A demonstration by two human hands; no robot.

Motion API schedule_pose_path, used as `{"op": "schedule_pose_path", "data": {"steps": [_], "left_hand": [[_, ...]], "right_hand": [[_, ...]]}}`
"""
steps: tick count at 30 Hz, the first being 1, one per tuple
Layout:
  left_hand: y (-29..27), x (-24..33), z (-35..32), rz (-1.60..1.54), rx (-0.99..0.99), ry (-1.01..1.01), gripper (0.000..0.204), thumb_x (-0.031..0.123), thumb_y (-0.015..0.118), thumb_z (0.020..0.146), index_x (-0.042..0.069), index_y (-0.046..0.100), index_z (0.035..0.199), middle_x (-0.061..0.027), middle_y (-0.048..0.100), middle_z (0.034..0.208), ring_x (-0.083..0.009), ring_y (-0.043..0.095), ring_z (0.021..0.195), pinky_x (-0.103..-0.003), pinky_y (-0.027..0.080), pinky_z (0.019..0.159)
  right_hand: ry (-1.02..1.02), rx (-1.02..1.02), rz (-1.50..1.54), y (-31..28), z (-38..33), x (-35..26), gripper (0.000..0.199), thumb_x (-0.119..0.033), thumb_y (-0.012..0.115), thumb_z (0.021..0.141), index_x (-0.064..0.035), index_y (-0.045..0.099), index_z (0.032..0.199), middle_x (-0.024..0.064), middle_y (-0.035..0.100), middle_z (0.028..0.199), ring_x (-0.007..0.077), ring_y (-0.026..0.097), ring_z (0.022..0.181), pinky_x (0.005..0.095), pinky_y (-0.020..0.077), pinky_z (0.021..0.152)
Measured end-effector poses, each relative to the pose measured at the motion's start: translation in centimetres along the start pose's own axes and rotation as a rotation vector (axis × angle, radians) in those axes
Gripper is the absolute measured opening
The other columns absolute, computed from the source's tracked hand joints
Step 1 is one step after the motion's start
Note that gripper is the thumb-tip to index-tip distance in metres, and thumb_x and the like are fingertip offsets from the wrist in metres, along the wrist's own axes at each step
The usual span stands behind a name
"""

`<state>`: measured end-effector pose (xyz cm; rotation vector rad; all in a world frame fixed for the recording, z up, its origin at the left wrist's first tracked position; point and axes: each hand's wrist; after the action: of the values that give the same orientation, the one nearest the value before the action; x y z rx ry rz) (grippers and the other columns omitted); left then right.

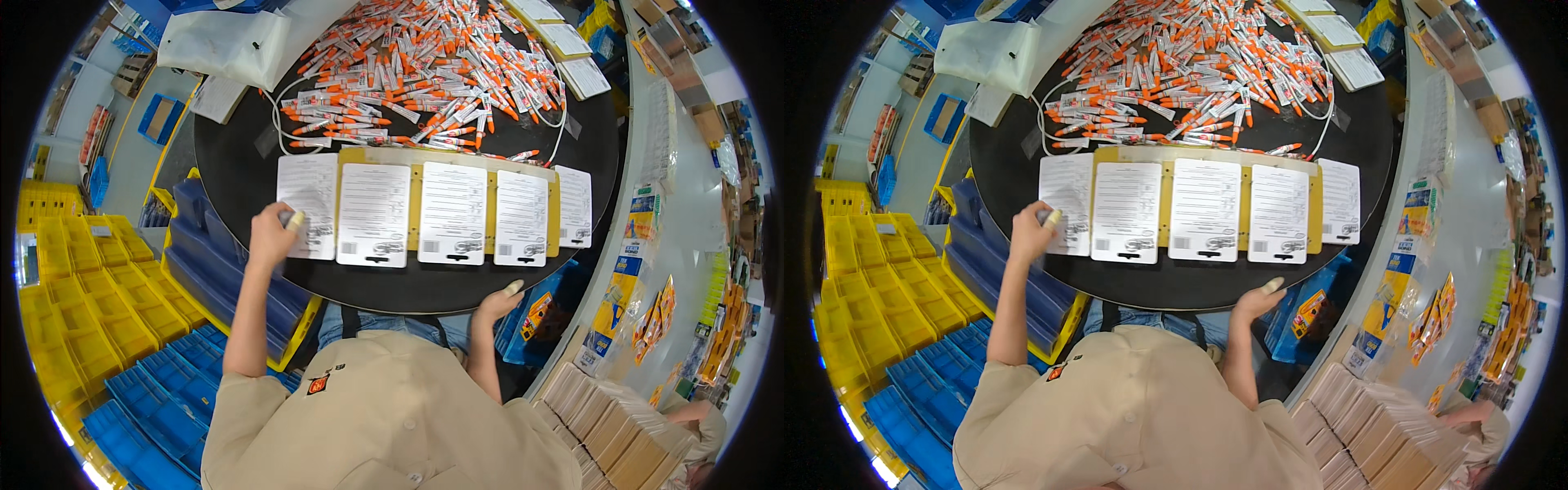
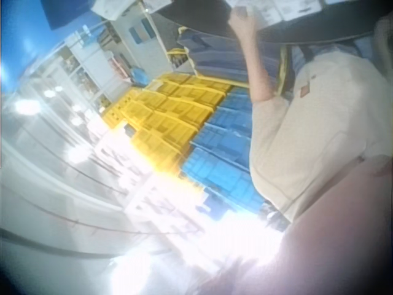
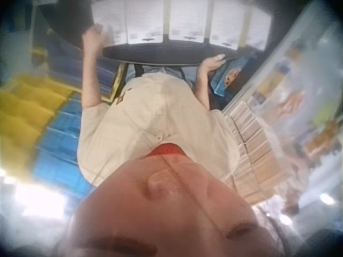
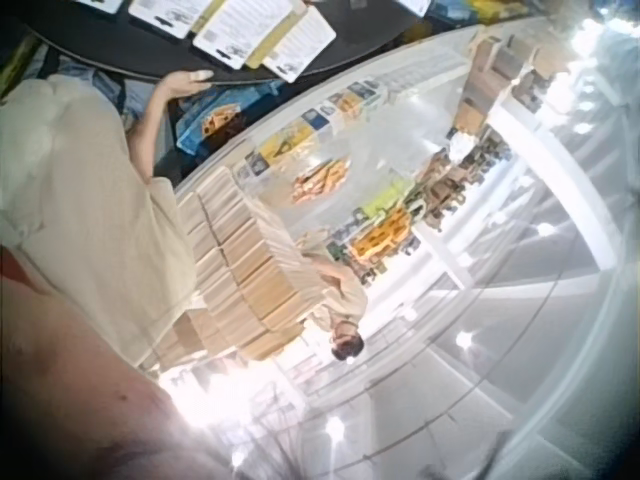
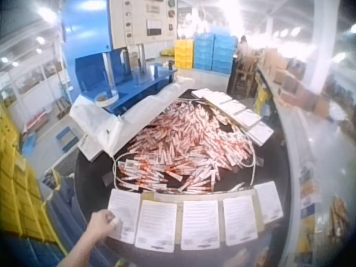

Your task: The person repeatedly picks up small orange-handled knives from a pile, places them into yellow cardboard packaging inserts, and stacks the completed packages on the table. The process is continuous and repetitive throughout the clip.

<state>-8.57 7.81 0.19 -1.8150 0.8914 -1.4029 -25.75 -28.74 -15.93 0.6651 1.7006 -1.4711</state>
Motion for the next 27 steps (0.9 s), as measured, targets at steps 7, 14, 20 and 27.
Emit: {"op": "schedule_pose_path", "data": {"steps": [7, 14, 20, 27], "left_hand": [[-4.4, -2.1, 3.4, -0.085, -0.223, -0.086, 0.023, 0.020, 0.065, 0.084, 0.000, 0.065, 0.094, -0.0150, 0.068, 0.073, -0.0212, 0.069, 0.075, -0.032, 0.051, 0.068], [-6.3, -1.9, 2.3, -0.306, 0.126, 0.124, 0.032, 0.031, 0.056, 0.092, 0.001, 0.063, 0.099, -0.0102, 0.068, 0.076, -0.0155, 0.058, 0.064, -0.027, 0.046, 0.064], [-8.3, -0.5, -0.6, -0.522, 0.119, 0.119, 0.031, 0.031, 0.055, 0.093, 0.002, 0.059, 0.085, -0.0051, 0.068, 0.075, -0.0086, 0.055, 0.064, -0.025, 0.042, 0.060], [-8.6, -2.3, -3.8, -0.841, -0.066, 0.085, 0.028, 0.017, 0.068, 0.081, 0.005, 0.052, 0.101, -0.0097, 0.067, 0.104, -0.0120, 0.064, 0.081, -0.023, 0.050, 0.065]], "right_hand": [[-0.714, -0.106, -0.366, -3.5, -0.7, -5.5, 0.069, -0.024, 0.054, 0.089, 0.0056, 0.021, 0.142, 0.0329, 0.024, 0.143, 0.0457, 0.024, 0.132, 0.0530, 0.0164, 0.109], [-0.878, -0.795, -0.111, -5.0, 1.9, -15.2, 0.049, -0.001, 0.051, 0.084, -0.0083, 0.050, 0.132, 0.0165, 0.053, 0.130, 0.0330, 0.042, 0.129, 0.0451, 0.0202, 0.113], [-1.339, -0.749, -0.403, -0.8, -3.5, -16.4, 0.057, 0.003, 0.057, 0.075, -0.0200, 0.057, 0.127, 0.0115, 0.046, 0.139, 0.0300, 0.037, 0.133, 0.0484, 0.0262, 0.109], [-0.280, -0.247, 0.593, -8.5, 19.1, -15.5, 0.036, -0.028, 0.054, 0.094, 0.0013, 0.055, 0.115, 0.0143, 0.064, 0.098, 0.0219, 0.063, 0.084, 0.0334, 0.0525, 0.072]]}}
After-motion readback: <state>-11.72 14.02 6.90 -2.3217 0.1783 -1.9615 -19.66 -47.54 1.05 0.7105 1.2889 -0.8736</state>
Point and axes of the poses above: each hand's wrist, its own z-axis towards the middle knuckle, its own y-axis out of the palm, x = y × z
